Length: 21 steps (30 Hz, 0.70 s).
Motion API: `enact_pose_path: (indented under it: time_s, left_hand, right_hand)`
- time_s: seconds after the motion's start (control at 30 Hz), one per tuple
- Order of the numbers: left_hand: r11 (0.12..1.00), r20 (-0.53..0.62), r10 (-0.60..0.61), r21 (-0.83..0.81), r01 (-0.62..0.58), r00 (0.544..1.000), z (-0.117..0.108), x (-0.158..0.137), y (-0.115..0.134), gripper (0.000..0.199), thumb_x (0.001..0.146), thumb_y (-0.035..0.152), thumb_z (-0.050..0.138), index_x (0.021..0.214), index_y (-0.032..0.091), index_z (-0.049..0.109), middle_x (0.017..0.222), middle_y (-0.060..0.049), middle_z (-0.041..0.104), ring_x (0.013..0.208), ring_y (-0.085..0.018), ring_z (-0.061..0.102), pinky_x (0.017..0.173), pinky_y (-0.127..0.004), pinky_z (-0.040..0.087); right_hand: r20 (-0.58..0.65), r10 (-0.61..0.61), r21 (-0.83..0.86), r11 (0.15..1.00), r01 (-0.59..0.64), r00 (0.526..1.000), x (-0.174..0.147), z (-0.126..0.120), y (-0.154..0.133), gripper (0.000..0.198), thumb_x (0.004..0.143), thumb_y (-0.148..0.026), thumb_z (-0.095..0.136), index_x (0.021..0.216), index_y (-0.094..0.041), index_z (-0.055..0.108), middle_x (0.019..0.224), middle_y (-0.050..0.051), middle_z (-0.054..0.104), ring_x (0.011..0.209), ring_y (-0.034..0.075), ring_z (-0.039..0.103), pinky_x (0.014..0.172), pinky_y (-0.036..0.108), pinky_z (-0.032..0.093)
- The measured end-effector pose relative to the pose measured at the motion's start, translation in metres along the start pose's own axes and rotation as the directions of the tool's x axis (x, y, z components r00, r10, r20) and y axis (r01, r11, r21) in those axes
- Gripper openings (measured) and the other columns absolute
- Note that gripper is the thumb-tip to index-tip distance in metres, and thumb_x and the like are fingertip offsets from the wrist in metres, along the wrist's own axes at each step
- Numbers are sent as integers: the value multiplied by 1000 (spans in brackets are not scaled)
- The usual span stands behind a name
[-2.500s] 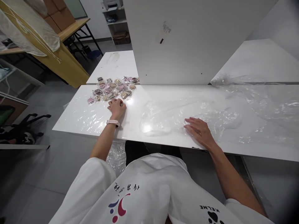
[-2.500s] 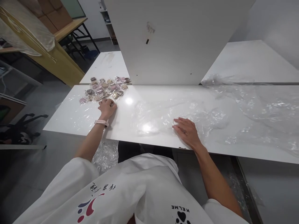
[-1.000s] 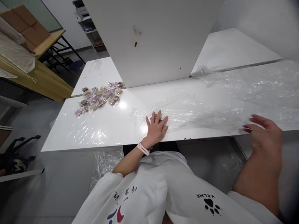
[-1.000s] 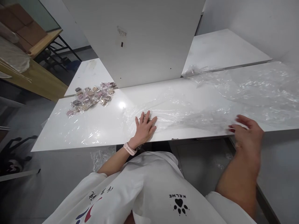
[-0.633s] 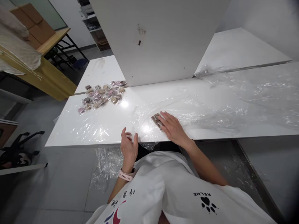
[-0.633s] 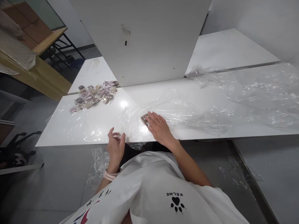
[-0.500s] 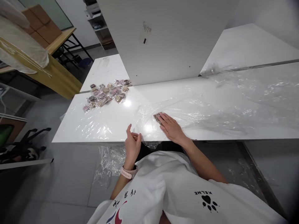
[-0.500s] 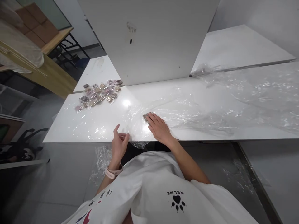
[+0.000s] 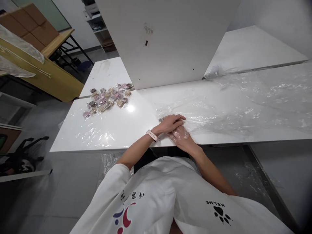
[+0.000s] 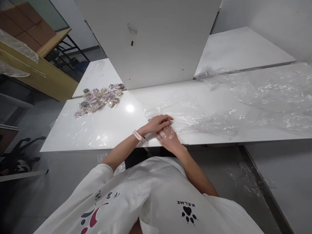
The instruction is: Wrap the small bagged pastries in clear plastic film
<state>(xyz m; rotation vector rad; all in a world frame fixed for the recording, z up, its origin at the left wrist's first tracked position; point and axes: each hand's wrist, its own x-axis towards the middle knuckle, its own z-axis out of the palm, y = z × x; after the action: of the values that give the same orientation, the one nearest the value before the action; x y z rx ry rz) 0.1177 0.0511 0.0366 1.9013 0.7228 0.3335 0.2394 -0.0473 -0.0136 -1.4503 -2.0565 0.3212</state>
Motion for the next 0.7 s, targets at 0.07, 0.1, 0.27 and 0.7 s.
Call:
enact_pose_path:
  time_s: [0.07,0.1,0.27,0.7]
  left_hand:
    - [995,74,-66,-66,71,995,-9,3,-5,32,98,36,46,122,19,60,121,-12,71,111,-24,67,93,-40,52]
    - [988,100,-92,-117,104,991,-14,3,-5,31,98,37,45,120,20,58,124,-12,71,114,-23,66,95,-40,52]
    - [939,209,-138,-283,195,968,-34,10,1,28,94,46,54,107,22,58,127,-13,70,118,-23,67,102,-39,52]
    - [998,364,31,-59,-10,931,-92,-20,-15,61,62,25,89,119,27,69,128,-7,70,120,-25,66,103,-42,53]
  right_hand:
    - [-99,56,4,998,-56,993,-19,-15,-5,41,103,-34,39,132,-22,65,122,13,71,117,32,64,97,51,55]
    - [-188,99,-1,995,-101,977,-29,-23,-10,40,103,-32,38,131,-25,66,118,12,73,112,31,67,95,50,55]
    - [-368,100,-70,988,-135,924,-48,-35,-46,43,101,-30,44,142,-37,57,114,9,72,112,32,66,101,54,50]
    - [-134,36,-90,995,-48,990,-18,9,-20,41,104,-24,36,138,-25,58,138,11,63,125,30,57,105,49,48]
